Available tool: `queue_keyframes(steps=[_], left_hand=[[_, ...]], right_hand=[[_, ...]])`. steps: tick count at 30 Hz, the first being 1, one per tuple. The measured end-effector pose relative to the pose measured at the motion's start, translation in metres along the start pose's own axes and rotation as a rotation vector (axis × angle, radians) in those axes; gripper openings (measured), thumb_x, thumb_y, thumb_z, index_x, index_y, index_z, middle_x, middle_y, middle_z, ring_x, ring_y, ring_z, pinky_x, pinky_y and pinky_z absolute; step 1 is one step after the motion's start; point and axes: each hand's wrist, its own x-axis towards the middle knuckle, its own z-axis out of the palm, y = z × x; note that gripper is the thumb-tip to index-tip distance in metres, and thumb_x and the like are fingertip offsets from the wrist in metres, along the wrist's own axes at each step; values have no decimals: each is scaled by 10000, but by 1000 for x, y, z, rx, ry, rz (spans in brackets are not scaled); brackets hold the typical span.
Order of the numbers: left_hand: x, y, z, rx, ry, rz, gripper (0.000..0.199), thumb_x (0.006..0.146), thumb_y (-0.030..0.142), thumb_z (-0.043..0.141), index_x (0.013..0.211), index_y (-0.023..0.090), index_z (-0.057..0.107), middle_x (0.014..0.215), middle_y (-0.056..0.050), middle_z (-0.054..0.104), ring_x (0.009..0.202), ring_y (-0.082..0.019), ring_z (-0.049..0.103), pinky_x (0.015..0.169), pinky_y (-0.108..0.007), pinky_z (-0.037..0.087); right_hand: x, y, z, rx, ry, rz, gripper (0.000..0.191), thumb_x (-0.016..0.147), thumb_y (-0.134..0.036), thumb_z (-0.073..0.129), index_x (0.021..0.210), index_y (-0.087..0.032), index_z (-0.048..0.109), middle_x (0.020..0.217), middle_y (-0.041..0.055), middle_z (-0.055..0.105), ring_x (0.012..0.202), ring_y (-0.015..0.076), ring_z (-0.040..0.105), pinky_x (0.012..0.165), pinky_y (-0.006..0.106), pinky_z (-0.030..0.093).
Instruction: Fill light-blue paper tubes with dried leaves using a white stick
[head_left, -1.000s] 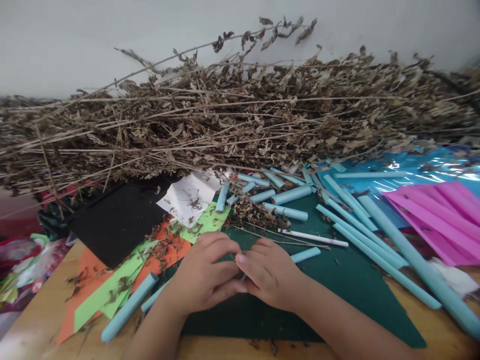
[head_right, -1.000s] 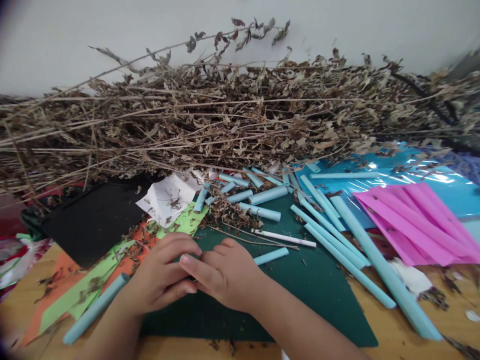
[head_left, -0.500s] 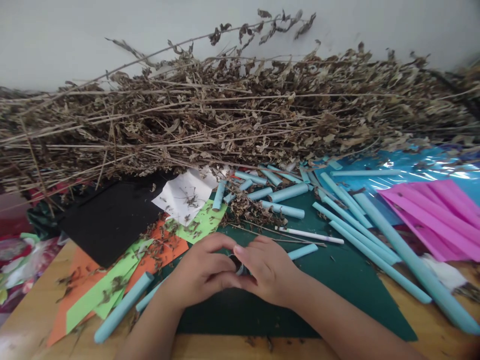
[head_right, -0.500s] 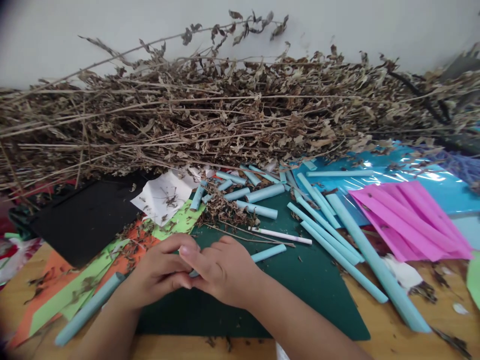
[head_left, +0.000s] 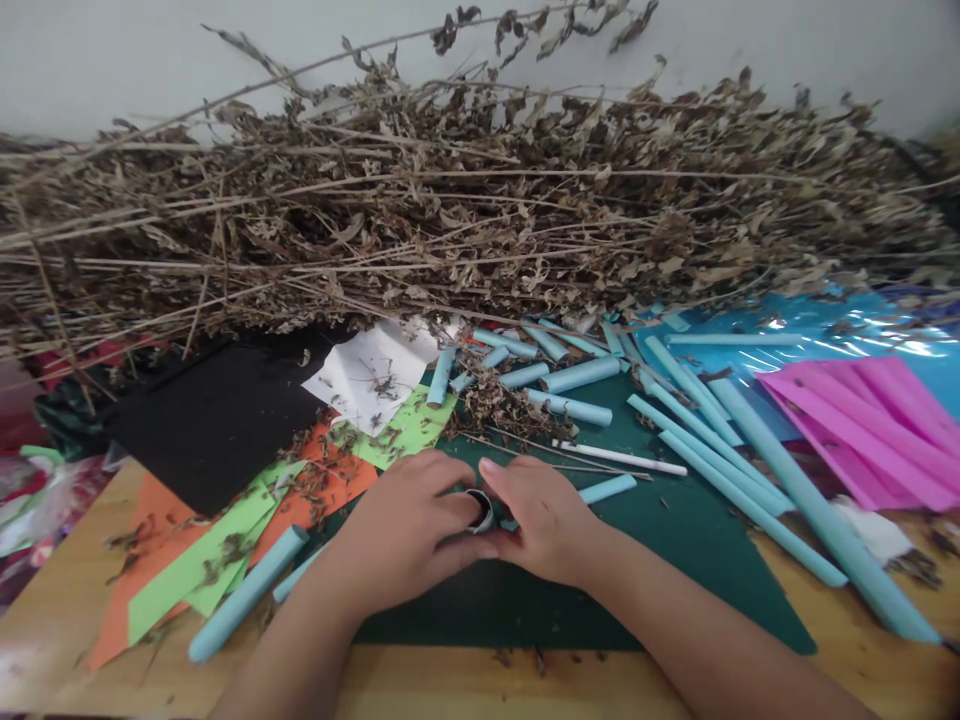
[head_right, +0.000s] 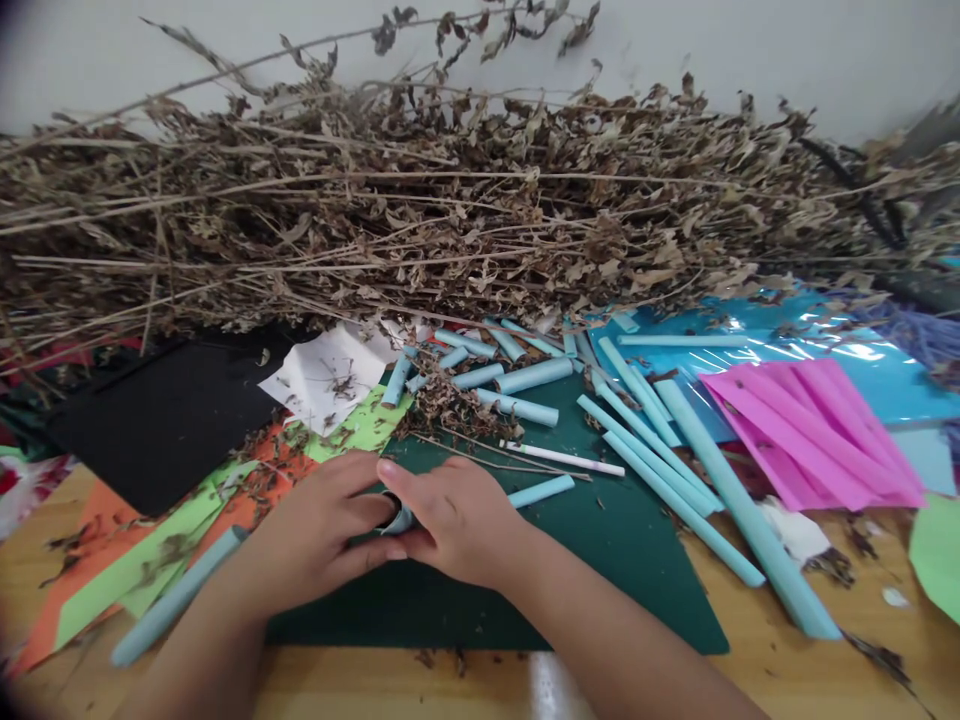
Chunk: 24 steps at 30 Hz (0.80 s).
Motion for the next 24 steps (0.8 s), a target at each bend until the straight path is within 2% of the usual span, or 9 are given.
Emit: queue_keyframes(steps=[4,6,9,12,15,17,19,22,24], left_hand=[[-1,-11,7,-273,124,100,202,778,333,469,894,175,517,986,-79,506,941,-193,455,814,-322,380],[1,-15,13,-417,192,97,321,756,321,506,1044,192,447,1069,-97,479,1009,-204,438,854,-329,370],[5,-16,23,-569,204,84,457,725,291,553,1142,210,385,1109,-105,478,1032,-215,441,876,-342,358],[7,-14,28,-693,203,56,317,717,206,561,1026,205,491,1075,-89,512,1013,-206,467,878,-332,358],[6,-13,29,-967,282,-51,128,725,169,538,853,178,529,993,-86,557,950,-199,515,833,-334,391],[6,-13,27,-1255,402,-114,64,729,181,525,788,168,505,846,-65,588,837,-192,559,766,-340,428],[8,-15,24,-1554,558,-165,60,713,189,525,741,165,478,676,-11,554,668,-153,563,686,-325,456],[14,-20,20,-1951,748,-330,49,713,178,481,691,159,441,557,46,445,493,-78,481,567,-254,461],[17,-23,19,-2126,822,-480,61,741,180,425,686,152,426,544,50,409,455,-60,449,509,-215,444]], right_hand=[[0,1,-1,-11,-17,36,594,834,-306,393,1307,-122,84,697,30,589,572,160,508,520,284,359],[0,1,-1,-26,-35,47,602,837,-314,381,1310,-121,62,706,37,594,575,167,515,514,285,363],[0,1,-1,-57,-39,45,590,846,-323,346,1310,-111,49,688,43,595,575,179,524,522,294,376],[3,5,-7,-58,-90,16,608,835,-392,369,1301,-122,86,691,39,608,572,175,537,536,293,376],[7,15,-22,-26,-220,107,613,774,-528,395,1235,-144,272,730,36,624,606,165,555,558,283,375],[9,21,-31,-18,-270,207,532,768,-538,394,1136,-154,409,751,36,630,656,165,561,594,280,377],[10,24,-36,-12,-303,259,431,783,-499,411,1036,-160,492,747,33,629,686,167,556,619,281,371],[9,19,-30,41,-382,265,384,754,-493,468,951,-172,537,744,27,622,698,171,543,620,280,357],[9,11,-21,115,-435,261,390,710,-507,518,927,-184,539,760,15,615,705,164,533,626,273,355]])
